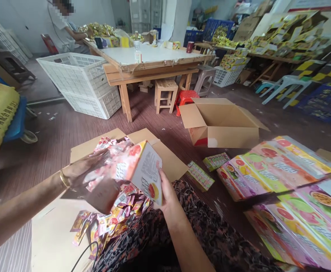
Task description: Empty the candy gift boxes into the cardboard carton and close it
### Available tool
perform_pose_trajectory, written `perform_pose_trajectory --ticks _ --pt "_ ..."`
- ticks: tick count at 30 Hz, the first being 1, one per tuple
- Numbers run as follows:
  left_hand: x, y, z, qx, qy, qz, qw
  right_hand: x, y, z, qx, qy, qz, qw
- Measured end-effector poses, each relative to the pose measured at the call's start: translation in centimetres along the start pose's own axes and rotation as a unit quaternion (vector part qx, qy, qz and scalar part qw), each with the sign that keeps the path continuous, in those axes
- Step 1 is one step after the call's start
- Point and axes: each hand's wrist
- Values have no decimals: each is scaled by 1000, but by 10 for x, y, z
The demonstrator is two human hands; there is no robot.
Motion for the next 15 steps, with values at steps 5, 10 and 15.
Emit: perform_pose_trajectory --ticks 5,10,15 --pt "-27 19 40 -8 19 94 995 -8 -6 -29 -24 37 -41 998" --pt "-34 29 61 68 19 93 993 -9 -2 -39 -19 3 -62 998" --pt "-44 29 58 6 -9 -14 1000 -6 -1 -49 -34 -43 -79 995"
Point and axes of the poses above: each hand's wrist, its own x-axis towards the middle knuckle, its own z-axis out of the palm, y = z × x, and after that the axes turned 2 degrees about -y, right-handed
